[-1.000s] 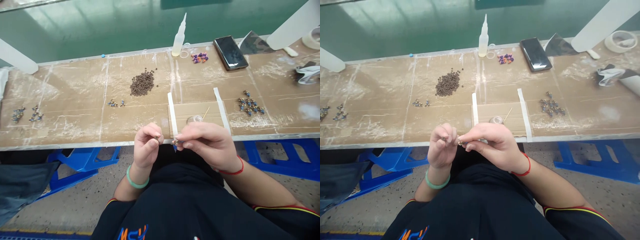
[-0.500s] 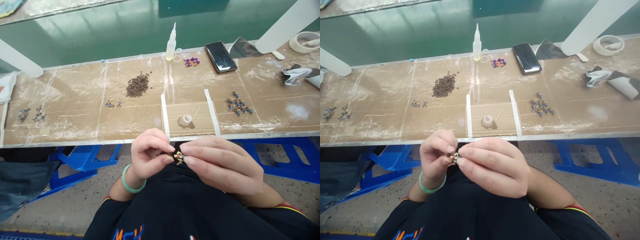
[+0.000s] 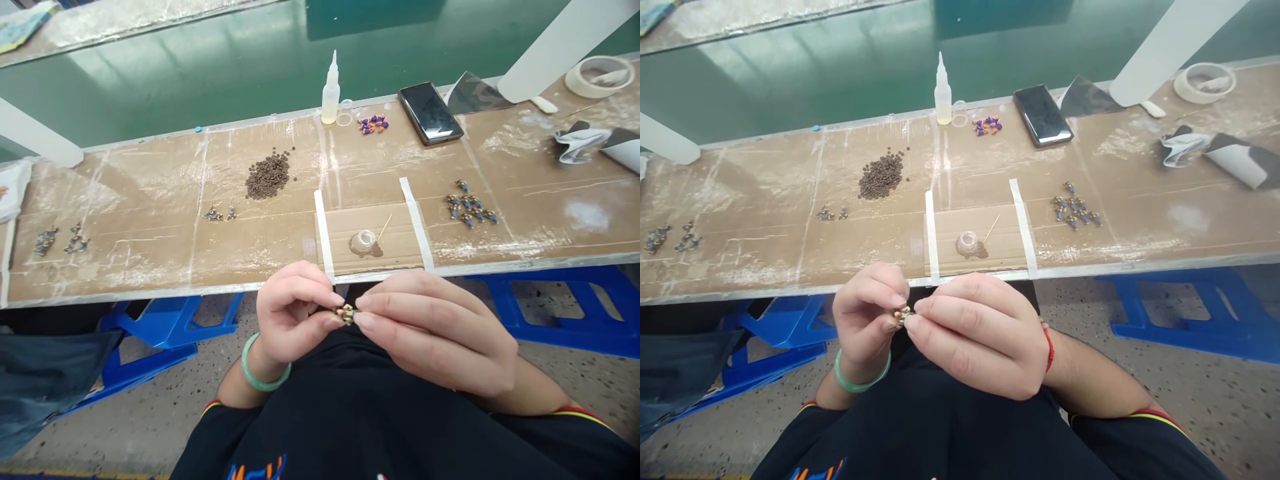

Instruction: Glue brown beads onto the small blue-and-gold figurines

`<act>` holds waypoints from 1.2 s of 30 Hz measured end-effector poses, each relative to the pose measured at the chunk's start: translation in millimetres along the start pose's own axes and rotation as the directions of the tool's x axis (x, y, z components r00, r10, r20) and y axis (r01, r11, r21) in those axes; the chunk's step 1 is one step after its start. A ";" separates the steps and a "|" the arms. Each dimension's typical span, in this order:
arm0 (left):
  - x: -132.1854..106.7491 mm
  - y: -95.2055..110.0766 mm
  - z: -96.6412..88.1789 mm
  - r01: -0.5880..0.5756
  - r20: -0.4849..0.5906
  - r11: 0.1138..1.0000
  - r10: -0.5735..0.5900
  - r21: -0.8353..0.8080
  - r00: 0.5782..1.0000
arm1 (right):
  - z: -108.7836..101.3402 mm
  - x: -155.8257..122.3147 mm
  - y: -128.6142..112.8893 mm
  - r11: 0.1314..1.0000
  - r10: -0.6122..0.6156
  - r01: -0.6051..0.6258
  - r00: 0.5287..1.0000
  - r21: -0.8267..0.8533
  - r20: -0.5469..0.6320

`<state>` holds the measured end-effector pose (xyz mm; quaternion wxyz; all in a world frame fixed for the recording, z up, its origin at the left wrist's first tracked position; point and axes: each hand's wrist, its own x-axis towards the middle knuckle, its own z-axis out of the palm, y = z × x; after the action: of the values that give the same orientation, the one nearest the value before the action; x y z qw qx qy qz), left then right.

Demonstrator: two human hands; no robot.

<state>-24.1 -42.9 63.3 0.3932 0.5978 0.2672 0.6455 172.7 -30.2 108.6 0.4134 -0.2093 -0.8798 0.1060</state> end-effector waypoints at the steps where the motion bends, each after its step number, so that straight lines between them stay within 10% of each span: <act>1: -0.3 0.0 0.0 0.002 -0.003 1.000 -0.002 0.004 1.000 | 1.2 1.1 0.9 0.999 -0.038 0.038 0.999 -0.001 -0.013; 21: -2.7 -0.6 -1.8 -0.039 -0.031 0.995 0.042 0.097 0.999 | -0.6 5.4 -0.5 0.993 -0.073 0.074 0.997 -0.093 0.014; 36: -6.4 8.7 5.2 -0.180 -0.041 0.813 0.242 0.553 0.970 | 6.1 4.8 0.3 0.983 -0.094 0.093 0.996 -0.155 0.001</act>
<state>-20.7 -53.6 67.6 0.1175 0.6747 0.3931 0.6136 165.4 -27.8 107.9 0.4031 -0.1995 -0.8930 0.0170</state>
